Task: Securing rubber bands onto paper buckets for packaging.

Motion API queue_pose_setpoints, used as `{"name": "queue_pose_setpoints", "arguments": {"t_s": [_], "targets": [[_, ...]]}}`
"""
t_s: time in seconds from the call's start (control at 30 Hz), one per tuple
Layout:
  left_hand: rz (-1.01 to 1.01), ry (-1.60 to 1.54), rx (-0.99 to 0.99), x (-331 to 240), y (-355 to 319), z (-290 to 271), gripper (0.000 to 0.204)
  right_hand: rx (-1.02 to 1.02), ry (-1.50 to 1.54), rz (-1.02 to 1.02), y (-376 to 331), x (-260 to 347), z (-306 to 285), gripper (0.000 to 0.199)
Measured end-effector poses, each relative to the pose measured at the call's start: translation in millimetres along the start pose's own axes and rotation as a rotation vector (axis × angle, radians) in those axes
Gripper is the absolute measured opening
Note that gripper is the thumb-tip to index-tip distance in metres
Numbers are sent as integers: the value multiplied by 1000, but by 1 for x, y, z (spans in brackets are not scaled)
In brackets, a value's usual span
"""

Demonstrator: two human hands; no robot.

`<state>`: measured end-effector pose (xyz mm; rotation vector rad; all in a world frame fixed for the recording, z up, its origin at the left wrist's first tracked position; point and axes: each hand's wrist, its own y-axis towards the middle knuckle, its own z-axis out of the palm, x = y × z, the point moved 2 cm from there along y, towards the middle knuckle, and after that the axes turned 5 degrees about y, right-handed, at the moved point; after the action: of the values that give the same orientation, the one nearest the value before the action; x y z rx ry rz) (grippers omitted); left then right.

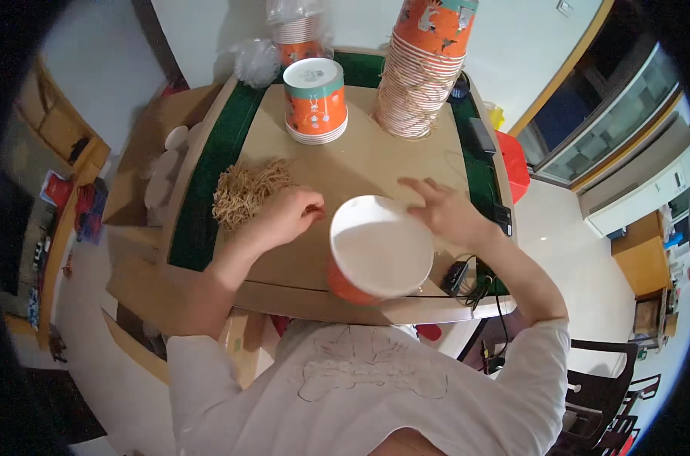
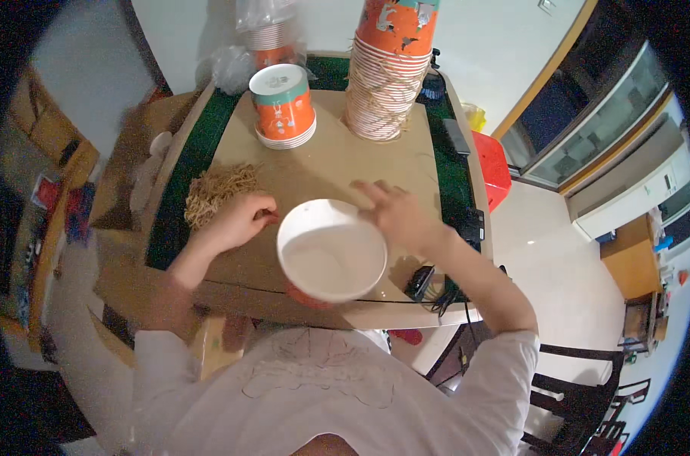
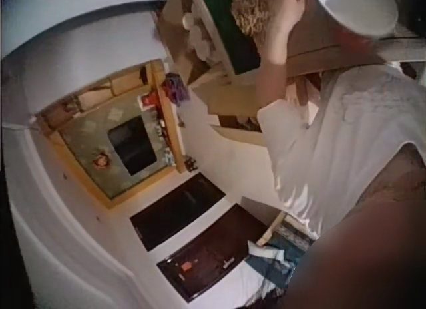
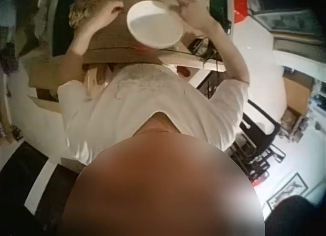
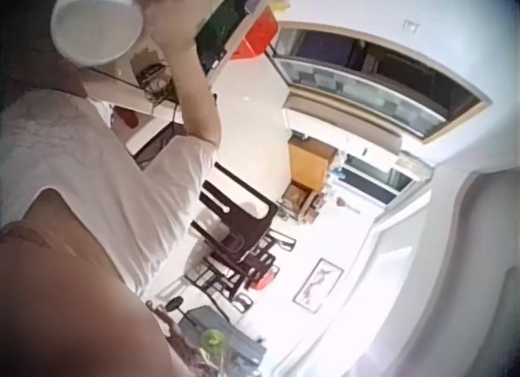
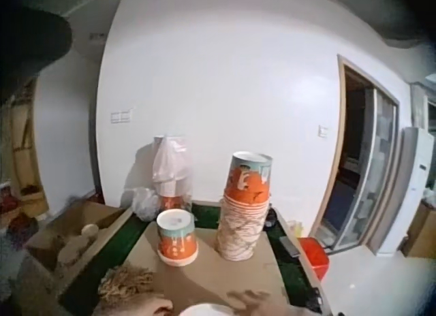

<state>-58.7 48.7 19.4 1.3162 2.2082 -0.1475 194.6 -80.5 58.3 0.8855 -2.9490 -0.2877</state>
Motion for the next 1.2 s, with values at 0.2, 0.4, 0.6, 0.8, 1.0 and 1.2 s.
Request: {"name": "queue_pose_setpoints", "arguments": {"t_s": [0.2, 0.4, 0.6, 0.8, 1.0, 1.2], "targets": [[-293, -620, -79, -5, -13, 35, 6, 316, 568, 600, 14, -18, 34, 34], [-300, -1419, -55, -50, -11, -17, 11, -186, 373, 511, 37, -39, 45, 32], [-324, -1957, -93, -80, 8, 24, 20, 17, 269, 757, 78, -35, 50, 30], [-181, -2084, -265, -82, 23, 25, 27, -681, 1156, 668, 35, 36, 13, 25], [-177, -2179, -205, -90, 29, 33, 25, -251, 1582, 728, -2, 98, 47, 18], [-242, -2102, -198, -89, 19, 52, 25, -384, 1837, 828, -23, 109, 57, 19]]}}
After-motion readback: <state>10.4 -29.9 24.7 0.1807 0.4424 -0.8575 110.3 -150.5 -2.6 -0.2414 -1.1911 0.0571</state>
